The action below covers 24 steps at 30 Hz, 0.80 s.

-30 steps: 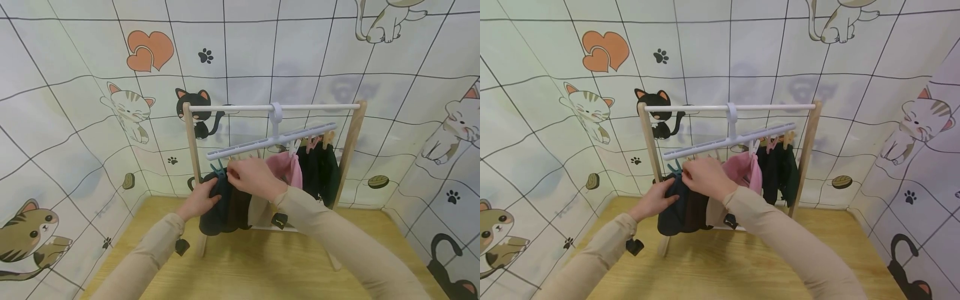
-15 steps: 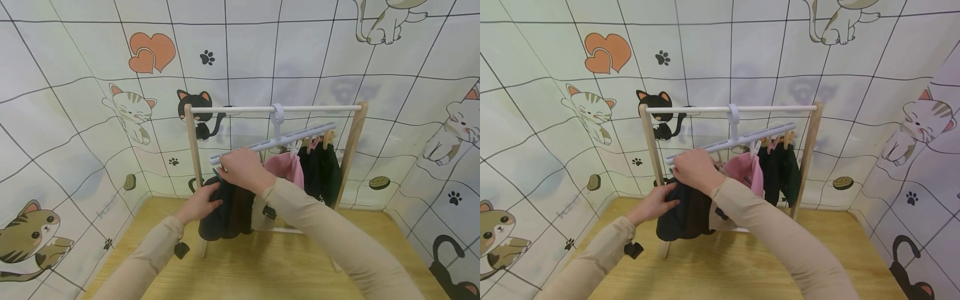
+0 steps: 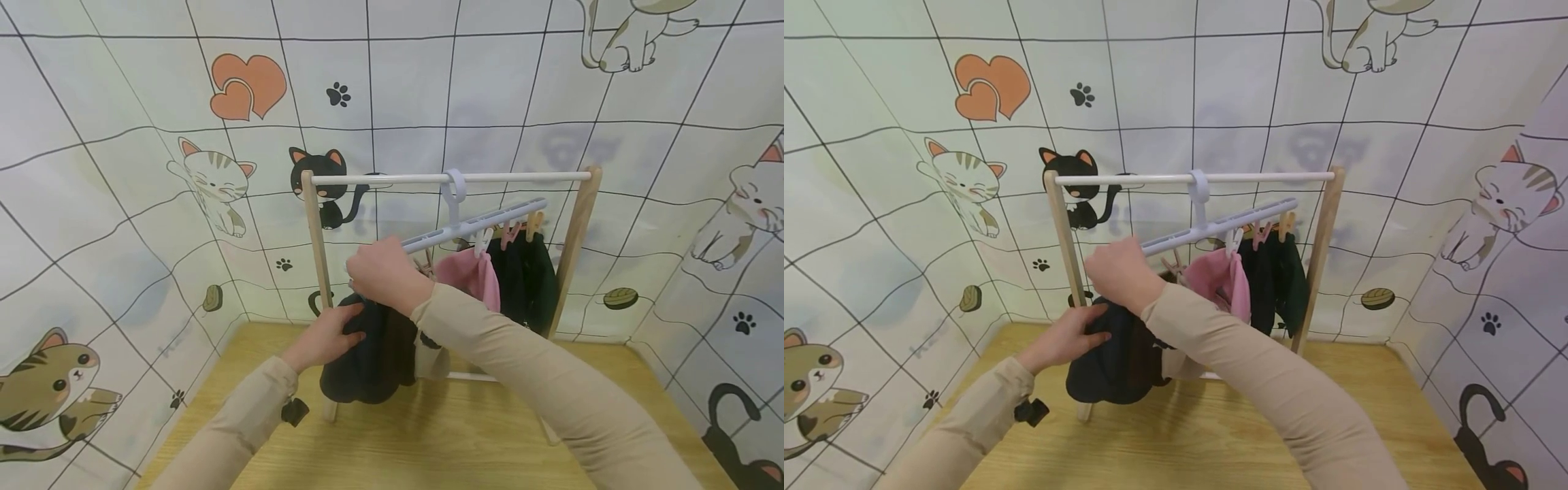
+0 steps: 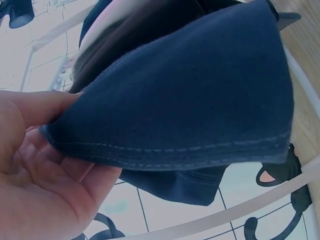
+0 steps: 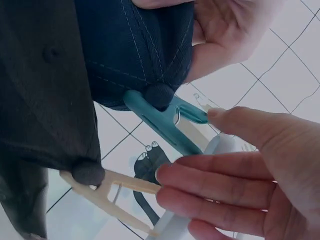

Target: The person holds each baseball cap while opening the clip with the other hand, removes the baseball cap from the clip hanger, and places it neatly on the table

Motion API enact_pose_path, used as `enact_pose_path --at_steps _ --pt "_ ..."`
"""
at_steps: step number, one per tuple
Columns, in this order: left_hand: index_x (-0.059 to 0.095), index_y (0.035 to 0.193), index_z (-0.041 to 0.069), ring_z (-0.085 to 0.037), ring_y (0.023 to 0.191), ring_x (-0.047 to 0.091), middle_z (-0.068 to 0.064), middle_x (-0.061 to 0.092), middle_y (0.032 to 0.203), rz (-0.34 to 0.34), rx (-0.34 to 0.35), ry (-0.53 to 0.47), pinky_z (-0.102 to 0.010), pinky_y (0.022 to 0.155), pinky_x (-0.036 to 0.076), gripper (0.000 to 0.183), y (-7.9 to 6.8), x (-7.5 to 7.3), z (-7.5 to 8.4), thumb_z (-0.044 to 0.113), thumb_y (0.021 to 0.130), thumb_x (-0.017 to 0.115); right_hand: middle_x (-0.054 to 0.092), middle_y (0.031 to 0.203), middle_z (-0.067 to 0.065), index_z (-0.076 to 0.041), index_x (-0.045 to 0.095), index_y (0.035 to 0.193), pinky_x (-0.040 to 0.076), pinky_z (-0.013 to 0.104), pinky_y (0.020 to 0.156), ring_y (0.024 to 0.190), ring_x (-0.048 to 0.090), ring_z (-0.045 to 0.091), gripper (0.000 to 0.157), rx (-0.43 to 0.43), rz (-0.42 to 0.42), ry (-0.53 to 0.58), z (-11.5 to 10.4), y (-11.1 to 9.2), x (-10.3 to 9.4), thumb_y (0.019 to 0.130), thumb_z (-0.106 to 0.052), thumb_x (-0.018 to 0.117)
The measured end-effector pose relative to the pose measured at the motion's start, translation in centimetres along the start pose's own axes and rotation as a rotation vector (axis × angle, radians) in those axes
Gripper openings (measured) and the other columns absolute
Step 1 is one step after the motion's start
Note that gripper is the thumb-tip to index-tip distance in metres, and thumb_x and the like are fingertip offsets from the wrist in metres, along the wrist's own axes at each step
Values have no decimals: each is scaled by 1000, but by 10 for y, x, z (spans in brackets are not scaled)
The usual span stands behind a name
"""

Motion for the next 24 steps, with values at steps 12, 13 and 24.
enact_pose_path --at_steps 12,13,24 --pt "54 115 -6 -25 95 57 -16 59 109 17 105 45 -37 80 44 37 -4 -7 7 3 79 62 44 46 -4 -17 64 67 35 28 44 43 44 13 29 150 23 7 -6 1 3 83 -39 56" --pt "54 114 -5 -25 94 58 -16 59 108 18 105 47 -37 79 44 37 -4 -8 7 3 79 62 44 46 -4 -17 63 65 34 28 43 43 44 13 29 153 21 14 -6 1 3 83 -38 56" --pt "57 110 -3 -25 95 57 -14 60 106 56 130 49 -37 78 45 32 -6 -12 10 -2 78 60 51 55 -4 -17 63 75 40 32 44 50 48 13 20 199 -47 139 5 4 3 80 -36 60"
Point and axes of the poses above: each hand's wrist, its own y-axis towards the middle knuckle, its own x-axis out of the palm, z = x × y, the point moved 5 cm from there along y, towards the middle knuckle
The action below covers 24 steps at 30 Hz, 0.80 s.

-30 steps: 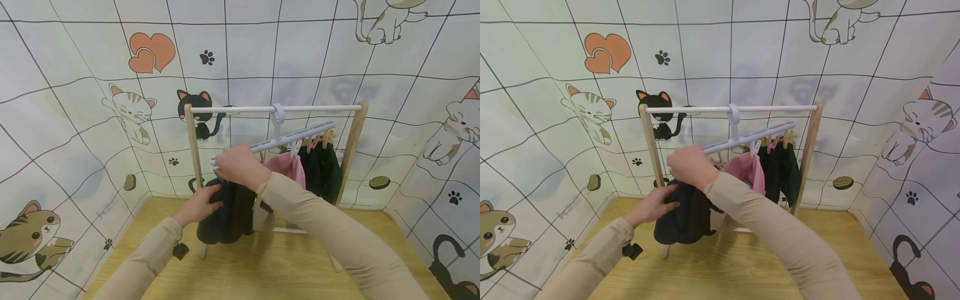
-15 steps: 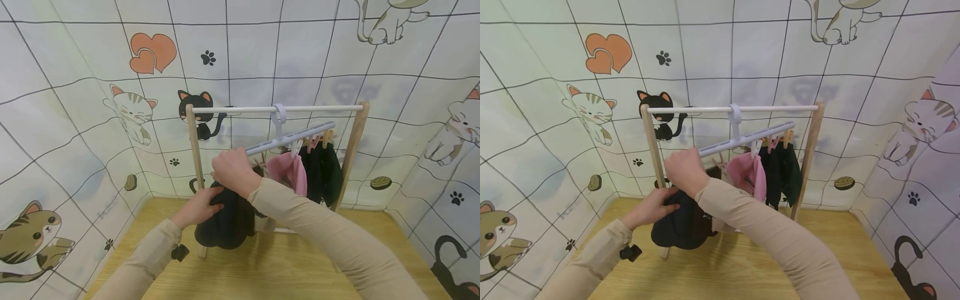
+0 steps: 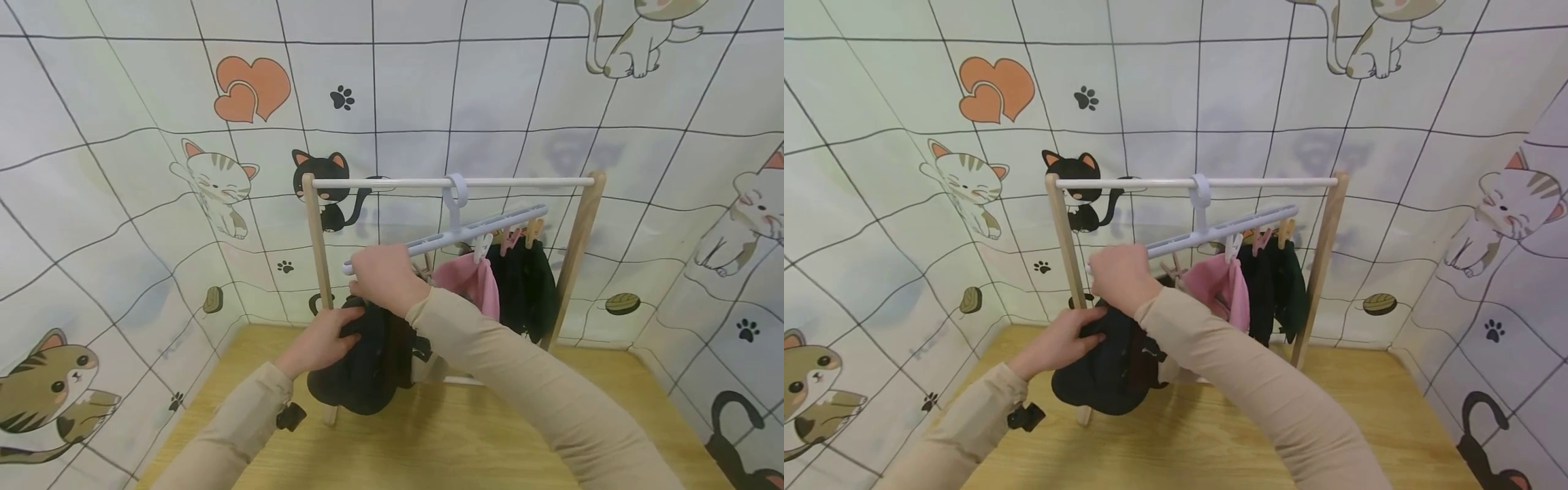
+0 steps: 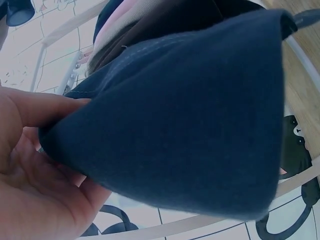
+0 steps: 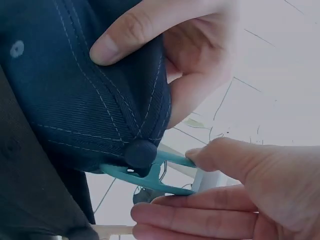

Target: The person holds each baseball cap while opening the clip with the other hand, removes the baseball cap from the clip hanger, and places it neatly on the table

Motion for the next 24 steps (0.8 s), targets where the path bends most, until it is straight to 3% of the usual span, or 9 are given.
enact_pose_path --at_steps 6,14,20,24 --pt "59 102 2 -14 79 56 -6 61 92 15 -14 -19 -32 70 45 26 0 -1 -2 -4 77 60 50 57 -3 -15 63 77 40 32 43 51 48 13 21 35 19 52 6 -1 -1 80 -36 60" --pt "61 92 5 -9 66 49 0 58 76 -48 -1 -27 -28 64 43 20 -9 3 -6 -4 74 60 50 54 -3 -16 64 78 38 31 40 49 48 14 22 59 36 68 8 1 -3 80 -37 59" --pt "61 89 6 -12 77 56 0 61 84 -28 -38 -91 -31 72 45 19 -20 1 -15 -5 73 59 46 51 -3 -16 60 68 35 29 39 47 45 14 30 62 63 79 7 1 -5 75 -45 60" --pt "62 94 4 -17 85 58 -3 62 91 -20 -52 -82 -35 76 45 22 -27 -2 -18 -4 73 60 41 48 -3 -15 58 64 33 28 36 44 41 14 35 68 84 73 5 1 -4 74 -49 58"
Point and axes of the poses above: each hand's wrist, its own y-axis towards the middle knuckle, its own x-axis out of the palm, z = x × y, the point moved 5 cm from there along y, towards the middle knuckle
